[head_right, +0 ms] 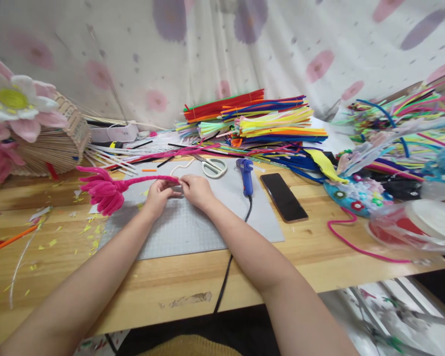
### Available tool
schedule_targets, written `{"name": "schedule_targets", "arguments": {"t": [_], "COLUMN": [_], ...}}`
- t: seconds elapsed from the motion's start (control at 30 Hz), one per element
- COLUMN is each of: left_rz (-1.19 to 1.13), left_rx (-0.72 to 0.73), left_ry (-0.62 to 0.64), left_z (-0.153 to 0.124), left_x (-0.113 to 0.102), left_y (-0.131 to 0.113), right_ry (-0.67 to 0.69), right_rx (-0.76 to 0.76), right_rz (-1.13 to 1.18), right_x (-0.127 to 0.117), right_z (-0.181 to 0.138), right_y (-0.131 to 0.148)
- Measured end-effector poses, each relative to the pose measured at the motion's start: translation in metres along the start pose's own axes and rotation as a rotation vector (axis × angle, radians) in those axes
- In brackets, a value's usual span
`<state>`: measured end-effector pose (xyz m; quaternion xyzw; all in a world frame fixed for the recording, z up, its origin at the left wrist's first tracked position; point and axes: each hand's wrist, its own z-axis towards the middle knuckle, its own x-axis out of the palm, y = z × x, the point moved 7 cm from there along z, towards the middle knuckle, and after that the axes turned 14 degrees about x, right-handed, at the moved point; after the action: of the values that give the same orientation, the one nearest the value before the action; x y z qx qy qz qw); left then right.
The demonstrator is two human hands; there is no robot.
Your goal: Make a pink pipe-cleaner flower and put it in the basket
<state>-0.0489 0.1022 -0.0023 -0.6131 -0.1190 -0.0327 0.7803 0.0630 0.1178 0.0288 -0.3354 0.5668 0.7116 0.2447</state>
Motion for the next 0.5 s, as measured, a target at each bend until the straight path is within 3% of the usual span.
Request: {"name": "schedule_targets", "arguments": {"t": [0.17,0.3,0.5], "left_rz": [-0.071,-0.153,-0.131], "left_rx": [-0.015,-0.003,0.001], "left_ry": [-0.035,0.025,-0.018], "left_z": [0.000,0.000,0.000], "left_x": [-0.002,0.001,-0.001], "left_y": [-0.005,-0.013,-0.012], "right_ry": [-0.047,-0.059,-0.120], "right_rx": [-0.063,-0.072,0.079], "right_rz": [0.065,0.137,0.388], "right_x": [-0.001,-0.006,-0.016], "right_z": [-0.003,-0.005,0.004], "right_y": [0.004,0.006,-0.018]}}
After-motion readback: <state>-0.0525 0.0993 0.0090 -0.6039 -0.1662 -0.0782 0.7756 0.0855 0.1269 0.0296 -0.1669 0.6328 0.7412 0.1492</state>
